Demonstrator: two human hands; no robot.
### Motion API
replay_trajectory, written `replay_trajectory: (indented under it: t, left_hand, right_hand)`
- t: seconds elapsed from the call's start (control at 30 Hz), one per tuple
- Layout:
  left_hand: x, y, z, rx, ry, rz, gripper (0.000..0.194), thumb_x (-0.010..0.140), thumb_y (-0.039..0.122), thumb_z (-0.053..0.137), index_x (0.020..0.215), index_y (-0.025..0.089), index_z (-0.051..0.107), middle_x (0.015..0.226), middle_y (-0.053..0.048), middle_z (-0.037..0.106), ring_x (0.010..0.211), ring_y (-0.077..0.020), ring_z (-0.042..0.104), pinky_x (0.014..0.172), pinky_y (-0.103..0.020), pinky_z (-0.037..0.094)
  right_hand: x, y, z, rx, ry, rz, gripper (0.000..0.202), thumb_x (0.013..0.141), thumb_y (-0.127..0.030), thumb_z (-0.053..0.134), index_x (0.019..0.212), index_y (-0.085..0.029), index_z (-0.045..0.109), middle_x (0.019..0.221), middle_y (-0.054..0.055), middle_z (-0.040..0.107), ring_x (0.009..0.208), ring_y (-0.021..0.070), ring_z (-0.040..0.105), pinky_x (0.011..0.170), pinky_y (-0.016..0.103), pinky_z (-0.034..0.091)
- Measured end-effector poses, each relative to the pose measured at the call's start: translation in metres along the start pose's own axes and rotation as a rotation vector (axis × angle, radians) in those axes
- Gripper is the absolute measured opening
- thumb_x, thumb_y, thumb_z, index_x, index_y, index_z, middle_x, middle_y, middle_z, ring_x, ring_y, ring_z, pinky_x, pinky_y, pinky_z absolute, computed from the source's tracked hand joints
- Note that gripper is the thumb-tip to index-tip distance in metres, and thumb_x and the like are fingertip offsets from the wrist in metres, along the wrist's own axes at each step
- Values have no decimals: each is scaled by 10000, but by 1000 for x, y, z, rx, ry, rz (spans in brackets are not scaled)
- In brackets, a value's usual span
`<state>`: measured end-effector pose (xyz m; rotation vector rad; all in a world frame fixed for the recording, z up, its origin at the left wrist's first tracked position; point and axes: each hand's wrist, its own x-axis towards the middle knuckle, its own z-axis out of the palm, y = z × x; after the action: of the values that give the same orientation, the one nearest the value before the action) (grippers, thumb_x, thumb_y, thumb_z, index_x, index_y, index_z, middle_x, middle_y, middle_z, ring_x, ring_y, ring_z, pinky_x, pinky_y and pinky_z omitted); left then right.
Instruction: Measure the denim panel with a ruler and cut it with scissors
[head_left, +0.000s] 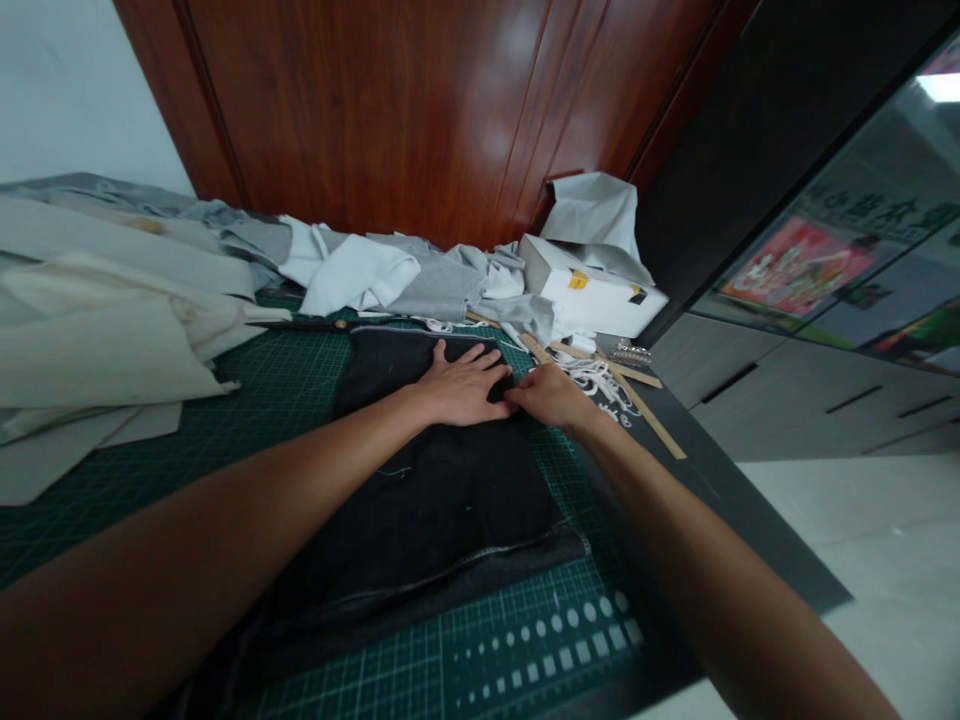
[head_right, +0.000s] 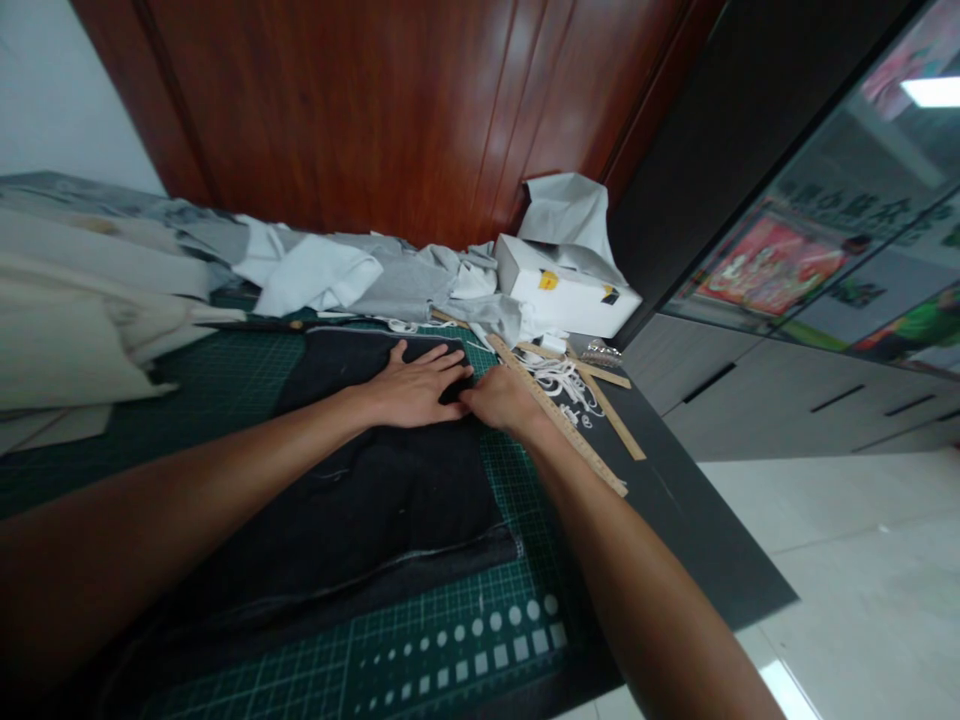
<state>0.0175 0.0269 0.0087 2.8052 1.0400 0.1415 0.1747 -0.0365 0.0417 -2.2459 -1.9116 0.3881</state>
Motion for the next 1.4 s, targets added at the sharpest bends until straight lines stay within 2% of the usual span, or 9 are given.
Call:
replay_trajectory:
  t: [0.27, 0.37, 0.47, 0.6, 0.73, 0.97, 1.2, 1.3, 1.4]
  left_hand:
    - [-1, -1, 0, 2, -6, 1, 875, 923, 777, 355, 1637, 272, 377, 1765, -84, 192, 1631, -399, 135, 1175, -847, 22]
    - [-2, 0, 0, 0, -6, 1, 902, 911, 800, 356, 1638, 267, 378, 1764, -87, 197, 1630, -404, 135, 1179, -841, 16]
    - [-2, 0, 0, -1, -11, -4, 891, 912, 775, 384, 1643, 266, 368, 1765, -75, 192, 1630, -406, 132, 1177, -845, 18]
    - [-1, -1, 2, 2, -7, -2, 885, 915, 768, 388, 1643, 266, 365, 1766, -70, 192, 1630, -411, 128, 1166, -858, 13]
    - [-1, -1, 3, 8, -3, -1, 895, 914, 782, 375, 1641, 261, 366, 1766, -79, 183, 1636, -393, 118, 1172, -852, 8]
    - [-2, 2, 1, 10, -17, -19, 890, 921, 775, 368, 1653, 270, 334, 1768, -61, 159, 1643, -361, 99, 1186, -836, -11]
    - [-3, 2, 0, -2, -16, -19, 896, 917, 794, 365, 1649, 279, 341, 1769, -72, 174, 1643, -363, 102, 1192, -825, -11]
    - [-3, 2, -1, -11, -10, -19, 881, 912, 797, 383, 1641, 302, 359, 1769, -74, 183, 1640, -374, 113, 1194, -821, -5]
    - [-4, 3, -1, -22, -5, -20, 940, 879, 855, 378, 1642, 305, 364, 1770, -76, 188, 1633, -408, 112, 1195, -817, -12]
  right_hand:
    - [-10, 2, 11, 63, 168, 9, 211, 987, -267, 732, 811, -164, 677, 821, -8, 707, 778, 180, 692, 771, 355, 579]
    - [-9, 9, 17, 150, 199, 28, 94, 957, -225, 754, 944, -156, 691, 855, -6, 711, 760, 175, 686, 726, 329, 566]
    - [-13, 13, 19, 262, 172, 38, 118, 952, -222, 736, 1028, -137, 703, 766, -16, 688, 655, 156, 656, 602, 269, 506]
    - [-26, 12, 14, 359, 78, 15, 224, 965, -245, 645, 782, -154, 736, 540, -48, 548, 499, 134, 525, 458, 255, 344]
    - [-37, 15, 6, 376, 13, -16, 339, 902, -260, 669, 571, -190, 650, 443, -74, 418, 442, 116, 377, 431, 277, 230]
    - [-52, 18, 11, 321, -8, -76, 287, 801, -149, 728, 558, -213, 589, 468, -77, 457, 474, 124, 402, 476, 292, 249]
    - [-65, 21, 26, 329, 161, -81, 281, 807, -112, 736, 703, -239, 508, 602, -71, 510, 566, 147, 465, 543, 287, 286]
    - [-71, 26, 32, 383, 165, -47, 180, 841, -172, 730, 918, -226, 577, 571, -98, 484, 518, 160, 473, 519, 287, 294]
    - [-77, 29, 37, 423, 176, -13, 341, 863, -240, 734, 1158, -170, 580, 561, -116, 460, 494, 173, 464, 500, 292, 297]
